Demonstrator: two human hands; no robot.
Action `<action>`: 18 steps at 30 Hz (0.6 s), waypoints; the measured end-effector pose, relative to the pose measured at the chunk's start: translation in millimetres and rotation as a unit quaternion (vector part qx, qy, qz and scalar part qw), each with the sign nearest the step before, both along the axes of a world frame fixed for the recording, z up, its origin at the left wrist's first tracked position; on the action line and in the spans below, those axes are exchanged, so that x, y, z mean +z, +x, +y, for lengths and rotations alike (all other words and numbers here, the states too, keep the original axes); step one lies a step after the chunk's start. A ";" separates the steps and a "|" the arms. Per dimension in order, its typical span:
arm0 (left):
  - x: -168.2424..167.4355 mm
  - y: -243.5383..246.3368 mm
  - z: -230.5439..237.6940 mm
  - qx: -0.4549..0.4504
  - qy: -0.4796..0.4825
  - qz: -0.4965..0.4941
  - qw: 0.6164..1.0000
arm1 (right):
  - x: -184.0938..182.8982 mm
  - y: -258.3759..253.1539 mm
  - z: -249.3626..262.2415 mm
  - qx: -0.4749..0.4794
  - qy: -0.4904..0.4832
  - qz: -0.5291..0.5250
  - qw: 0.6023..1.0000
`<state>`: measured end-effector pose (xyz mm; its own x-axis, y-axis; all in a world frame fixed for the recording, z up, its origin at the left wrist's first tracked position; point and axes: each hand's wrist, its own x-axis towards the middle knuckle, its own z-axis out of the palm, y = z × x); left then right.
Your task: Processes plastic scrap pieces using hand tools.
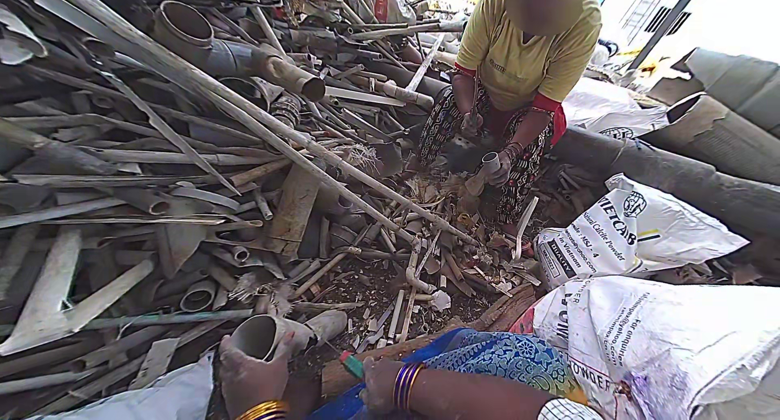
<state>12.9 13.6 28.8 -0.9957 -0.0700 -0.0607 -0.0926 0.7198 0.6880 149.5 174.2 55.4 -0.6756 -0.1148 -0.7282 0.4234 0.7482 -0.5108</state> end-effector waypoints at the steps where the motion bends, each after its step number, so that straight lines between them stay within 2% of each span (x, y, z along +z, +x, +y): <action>1: -0.1 0.2 0.1 0.000 0.000 0.002 1.000 | -0.1 -0.1 0.0 -0.001 0.000 0.000 1.000; 18: -4.1 -0.2 -0.4 -0.002 0.007 0.018 1.000 | 1.5 -0.6 -0.4 0.011 0.003 0.002 1.000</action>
<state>12.7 13.2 24.7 -0.9975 -0.0655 -0.0262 -0.0651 0.7103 0.7009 148.9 173.9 56.9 -0.6767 -0.1245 -0.7257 0.4049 0.7602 -0.5080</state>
